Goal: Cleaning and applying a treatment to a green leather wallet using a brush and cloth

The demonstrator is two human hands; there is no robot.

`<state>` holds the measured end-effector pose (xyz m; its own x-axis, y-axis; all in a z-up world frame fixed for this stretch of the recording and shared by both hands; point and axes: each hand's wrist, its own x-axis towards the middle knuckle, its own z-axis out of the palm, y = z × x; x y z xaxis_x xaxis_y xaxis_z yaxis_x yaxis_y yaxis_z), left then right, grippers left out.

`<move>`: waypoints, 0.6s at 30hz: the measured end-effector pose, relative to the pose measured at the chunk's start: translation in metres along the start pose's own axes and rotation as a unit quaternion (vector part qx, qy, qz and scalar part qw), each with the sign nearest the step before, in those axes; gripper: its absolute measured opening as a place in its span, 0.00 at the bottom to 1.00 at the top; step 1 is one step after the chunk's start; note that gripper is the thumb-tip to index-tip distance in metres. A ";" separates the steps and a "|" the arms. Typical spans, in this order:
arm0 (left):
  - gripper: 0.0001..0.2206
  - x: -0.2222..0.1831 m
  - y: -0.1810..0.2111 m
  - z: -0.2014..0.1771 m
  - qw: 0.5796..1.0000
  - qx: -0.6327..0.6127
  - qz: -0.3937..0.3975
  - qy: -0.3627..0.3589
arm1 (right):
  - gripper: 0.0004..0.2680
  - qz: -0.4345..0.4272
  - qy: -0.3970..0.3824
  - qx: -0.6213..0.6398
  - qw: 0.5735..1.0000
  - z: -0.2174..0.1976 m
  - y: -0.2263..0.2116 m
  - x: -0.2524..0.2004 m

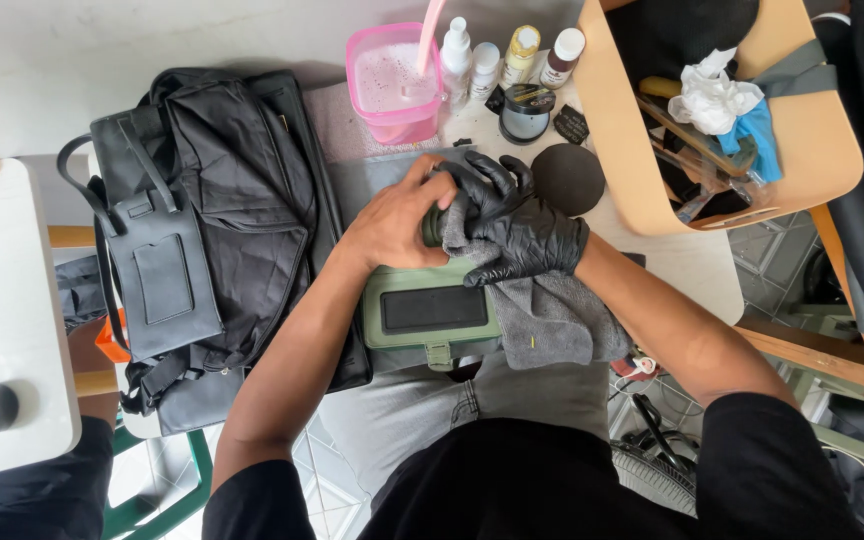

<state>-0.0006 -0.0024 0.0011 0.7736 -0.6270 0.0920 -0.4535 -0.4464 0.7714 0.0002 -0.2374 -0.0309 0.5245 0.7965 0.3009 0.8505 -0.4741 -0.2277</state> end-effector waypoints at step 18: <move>0.39 0.004 -0.016 0.014 0.999 -0.011 0.003 0.034 | 0.29 0.000 -0.117 0.250 0.961 -0.054 -0.012 0.028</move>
<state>0.0035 -0.0069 -0.0194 0.7990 -0.5849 0.1393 -0.4496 -0.4274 0.7844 0.0066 -0.2300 0.0301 0.4519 0.8867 0.0976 0.6948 -0.2812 -0.6620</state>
